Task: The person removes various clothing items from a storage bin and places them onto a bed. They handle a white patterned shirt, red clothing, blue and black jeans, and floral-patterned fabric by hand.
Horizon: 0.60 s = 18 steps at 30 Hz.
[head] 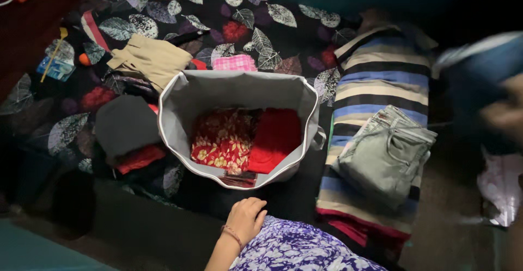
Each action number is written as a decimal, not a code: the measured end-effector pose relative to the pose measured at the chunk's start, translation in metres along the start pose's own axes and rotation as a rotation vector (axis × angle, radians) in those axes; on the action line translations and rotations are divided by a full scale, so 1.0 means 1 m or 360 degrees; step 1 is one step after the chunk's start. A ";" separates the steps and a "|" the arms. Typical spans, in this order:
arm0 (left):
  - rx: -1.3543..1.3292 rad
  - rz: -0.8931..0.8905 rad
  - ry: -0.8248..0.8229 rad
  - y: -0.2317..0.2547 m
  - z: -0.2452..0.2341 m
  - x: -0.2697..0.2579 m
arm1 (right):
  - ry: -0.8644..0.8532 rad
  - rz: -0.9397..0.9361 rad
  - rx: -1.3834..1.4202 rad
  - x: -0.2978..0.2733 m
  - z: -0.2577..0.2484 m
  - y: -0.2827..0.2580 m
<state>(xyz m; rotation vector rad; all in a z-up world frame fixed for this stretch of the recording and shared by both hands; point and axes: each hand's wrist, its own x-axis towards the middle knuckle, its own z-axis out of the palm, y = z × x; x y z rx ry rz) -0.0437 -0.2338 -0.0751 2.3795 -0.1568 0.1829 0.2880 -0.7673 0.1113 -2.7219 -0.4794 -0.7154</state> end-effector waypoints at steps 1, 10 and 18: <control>0.0001 -0.0014 0.0000 0.001 0.002 0.001 | -0.0206 -0.0094 -0.0028 -0.024 0.037 -0.007; 0.0074 -0.0220 -0.0088 0.010 0.011 0.006 | -0.0980 0.0187 0.0020 -0.195 0.213 -0.048; 0.0082 -0.0261 -0.0110 0.015 0.021 0.016 | -0.1090 0.0509 0.0150 -0.135 0.218 -0.003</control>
